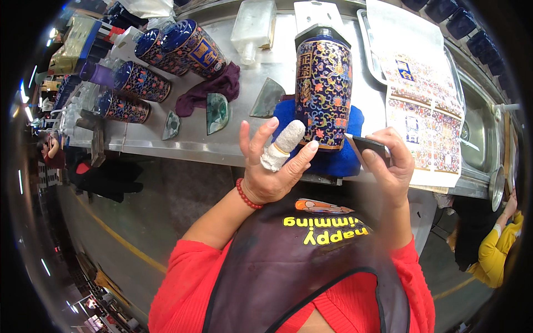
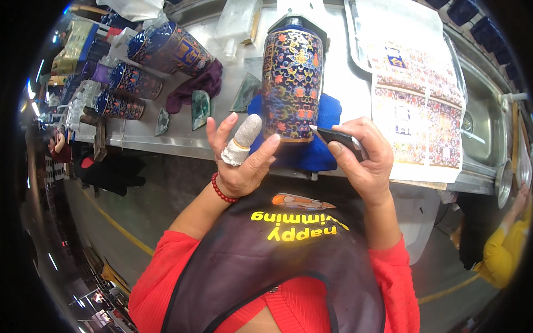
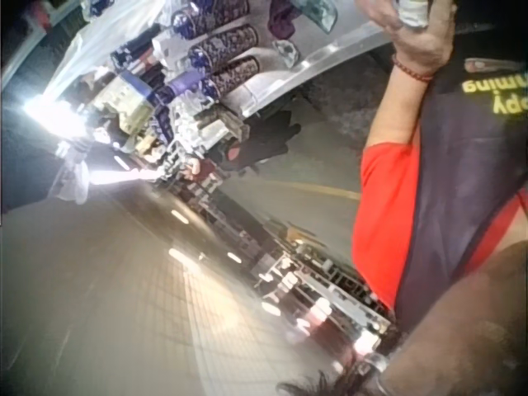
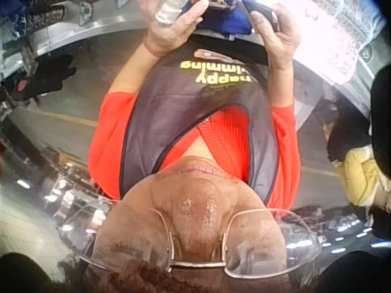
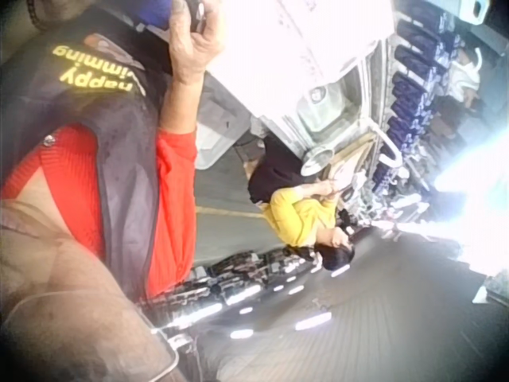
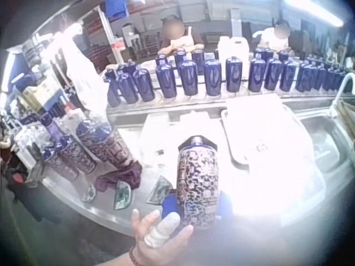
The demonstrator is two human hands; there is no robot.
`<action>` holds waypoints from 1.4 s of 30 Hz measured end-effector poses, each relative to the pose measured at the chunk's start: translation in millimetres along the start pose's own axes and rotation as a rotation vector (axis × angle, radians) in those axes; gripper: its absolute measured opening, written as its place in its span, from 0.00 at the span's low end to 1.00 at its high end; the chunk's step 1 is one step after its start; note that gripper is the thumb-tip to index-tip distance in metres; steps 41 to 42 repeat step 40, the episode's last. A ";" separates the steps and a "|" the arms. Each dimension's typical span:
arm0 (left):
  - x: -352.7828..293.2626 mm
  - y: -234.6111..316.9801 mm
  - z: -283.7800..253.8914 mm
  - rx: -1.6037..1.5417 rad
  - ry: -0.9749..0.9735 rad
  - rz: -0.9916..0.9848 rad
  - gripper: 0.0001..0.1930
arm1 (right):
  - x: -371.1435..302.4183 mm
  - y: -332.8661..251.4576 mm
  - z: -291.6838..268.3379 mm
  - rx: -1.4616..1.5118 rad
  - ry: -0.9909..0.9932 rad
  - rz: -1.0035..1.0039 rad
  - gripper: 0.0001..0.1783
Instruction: The person applies decorative stickers to a blue cylindrical bottle, smoothing each sticker with a green plastic card and trimming excess with a small blade. The person rotates the bottle to cover different sides and continues applying and smoothing multiple stickers.
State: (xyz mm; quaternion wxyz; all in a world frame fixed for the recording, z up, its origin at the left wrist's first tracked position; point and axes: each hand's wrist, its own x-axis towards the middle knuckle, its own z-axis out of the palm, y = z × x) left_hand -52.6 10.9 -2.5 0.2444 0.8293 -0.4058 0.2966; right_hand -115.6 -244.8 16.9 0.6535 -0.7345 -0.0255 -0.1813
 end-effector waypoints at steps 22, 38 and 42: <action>3.2 4.7 2.6 -0.037 0.002 0.035 0.17 | 1.5 5.0 -3.3 0.020 -0.014 0.039 0.11; -1.9 -4.9 1.0 0.004 -0.001 0.056 0.18 | 5.2 4.6 -6.2 -0.067 -0.026 -0.056 0.10; -3.5 -7.0 -3.1 -0.019 -0.009 0.069 0.19 | 3.9 4.4 -7.1 -0.055 -0.021 -0.040 0.10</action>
